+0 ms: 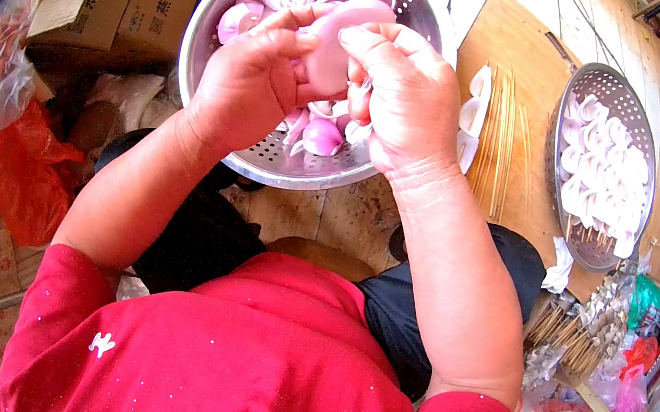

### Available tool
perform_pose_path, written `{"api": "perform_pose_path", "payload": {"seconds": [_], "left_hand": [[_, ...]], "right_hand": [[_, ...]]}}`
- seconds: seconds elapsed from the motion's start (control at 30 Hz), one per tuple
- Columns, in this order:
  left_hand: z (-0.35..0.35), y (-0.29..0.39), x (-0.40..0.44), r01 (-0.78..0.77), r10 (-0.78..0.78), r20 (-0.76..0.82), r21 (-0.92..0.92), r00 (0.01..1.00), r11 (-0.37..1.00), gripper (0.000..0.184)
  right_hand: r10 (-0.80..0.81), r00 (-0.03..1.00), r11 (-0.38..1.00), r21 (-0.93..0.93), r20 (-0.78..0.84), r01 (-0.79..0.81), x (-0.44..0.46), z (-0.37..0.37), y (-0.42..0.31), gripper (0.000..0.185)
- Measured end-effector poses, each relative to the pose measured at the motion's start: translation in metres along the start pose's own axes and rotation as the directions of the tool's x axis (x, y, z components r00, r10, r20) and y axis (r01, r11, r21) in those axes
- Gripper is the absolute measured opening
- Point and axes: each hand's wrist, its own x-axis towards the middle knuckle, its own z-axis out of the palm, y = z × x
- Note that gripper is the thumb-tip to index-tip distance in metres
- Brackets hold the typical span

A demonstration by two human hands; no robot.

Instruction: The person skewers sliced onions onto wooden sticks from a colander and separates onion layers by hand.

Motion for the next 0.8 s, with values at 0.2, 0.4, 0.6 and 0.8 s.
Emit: {"api": "perform_pose_path", "payload": {"seconds": [0.2, 0.4, 0.6, 0.8], "left_hand": [[-0.004, 0.004, 0.003, 0.035, -0.031, 0.038, -0.119, 0.999, 0.992, 0.044], [0.005, -0.001, -0.003, -0.050, 0.051, -0.001, 0.072, 0.999, 0.996, 0.040], [0.005, -0.006, 0.000, -0.185, 0.180, 0.041, 0.241, 0.983, 0.953, 0.045], [0.003, -0.007, 0.001, -0.244, 0.231, 0.077, 0.337, 0.970, 0.910, 0.046]], "right_hand": [[-0.010, 1.000, 0.997, -0.075, -0.004, 0.010, -0.004, 0.005, -0.005, 0.015], [-0.047, 0.999, 0.997, -0.062, -0.019, 0.046, -0.003, 0.003, 0.000, 0.012], [-0.050, 0.997, 0.996, -0.074, -0.050, 0.046, -0.003, 0.001, -0.002, 0.013], [-0.049, 0.998, 0.994, -0.101, -0.029, 0.046, 0.000, -0.005, -0.001, 0.014]]}}
